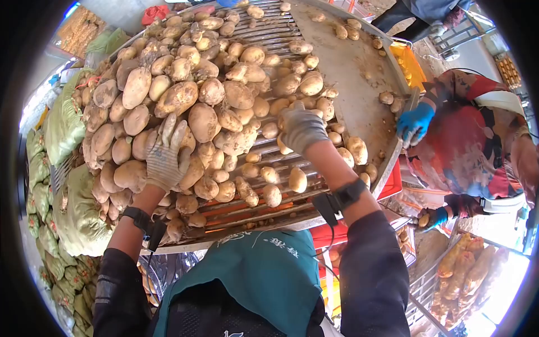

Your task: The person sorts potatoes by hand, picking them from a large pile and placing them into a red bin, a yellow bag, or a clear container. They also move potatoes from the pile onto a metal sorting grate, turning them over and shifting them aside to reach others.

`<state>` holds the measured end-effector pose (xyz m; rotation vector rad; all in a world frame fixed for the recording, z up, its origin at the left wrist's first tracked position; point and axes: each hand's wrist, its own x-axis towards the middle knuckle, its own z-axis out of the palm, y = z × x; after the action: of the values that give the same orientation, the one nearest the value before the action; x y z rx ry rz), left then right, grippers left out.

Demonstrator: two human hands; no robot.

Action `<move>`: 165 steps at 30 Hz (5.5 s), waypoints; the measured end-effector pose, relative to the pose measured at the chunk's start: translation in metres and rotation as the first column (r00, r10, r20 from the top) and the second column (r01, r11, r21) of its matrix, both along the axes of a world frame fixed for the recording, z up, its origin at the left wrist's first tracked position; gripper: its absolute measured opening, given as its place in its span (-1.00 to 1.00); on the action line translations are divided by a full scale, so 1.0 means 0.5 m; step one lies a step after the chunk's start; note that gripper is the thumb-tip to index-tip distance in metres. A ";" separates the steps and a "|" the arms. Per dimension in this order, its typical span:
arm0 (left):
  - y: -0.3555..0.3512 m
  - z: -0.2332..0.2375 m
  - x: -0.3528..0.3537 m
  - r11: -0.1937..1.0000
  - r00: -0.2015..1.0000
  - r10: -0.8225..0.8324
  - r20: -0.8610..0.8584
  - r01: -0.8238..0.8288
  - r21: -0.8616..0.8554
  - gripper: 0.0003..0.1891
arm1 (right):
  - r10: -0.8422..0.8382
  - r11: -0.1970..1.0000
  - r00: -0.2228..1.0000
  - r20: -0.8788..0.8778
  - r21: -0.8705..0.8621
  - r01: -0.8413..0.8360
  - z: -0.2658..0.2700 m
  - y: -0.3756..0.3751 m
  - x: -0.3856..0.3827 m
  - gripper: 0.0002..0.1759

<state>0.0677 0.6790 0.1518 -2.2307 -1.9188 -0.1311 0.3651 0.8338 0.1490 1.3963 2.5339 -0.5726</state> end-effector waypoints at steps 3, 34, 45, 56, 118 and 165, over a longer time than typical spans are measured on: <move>-0.002 -0.004 0.006 0.999 0.998 0.039 -0.039 -0.040 -0.012 -0.33 | -0.020 0.975 0.998 0.067 0.224 0.004 -0.121 0.019 -0.060 -0.37; -0.001 -0.015 -0.003 0.995 0.997 -0.036 0.069 0.029 0.100 -0.35 | -0.163 0.987 0.753 -0.637 -0.100 0.128 -0.074 -0.189 -0.039 -0.72; -0.002 -0.013 -0.005 0.984 0.995 -0.092 0.042 0.085 0.154 -0.37 | -0.078 0.994 0.944 -0.320 0.042 0.096 -0.143 -0.400 -0.067 -0.68; -0.008 -0.013 -0.003 0.969 0.992 -0.126 0.000 0.123 0.216 -0.42 | -0.584 0.418 -0.330 -0.742 -0.623 0.661 -0.199 -0.722 0.313 -0.49; 0.054 0.083 -0.101 0.999 0.934 -0.001 -0.356 0.019 0.047 -0.65 | -0.859 0.511 -0.266 -0.436 -0.732 -0.450 -0.059 -0.151 0.306 -0.32; 0.044 0.102 -0.062 0.999 0.914 0.033 -0.404 -0.031 0.012 -0.53 | -0.230 0.318 -0.972 -0.044 -0.948 -0.032 -0.252 -0.591 0.726 -0.52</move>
<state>0.0365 0.7011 0.2025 -2.0214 -1.7207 0.3085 0.7283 0.5381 0.0229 -0.8093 0.3000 1.1385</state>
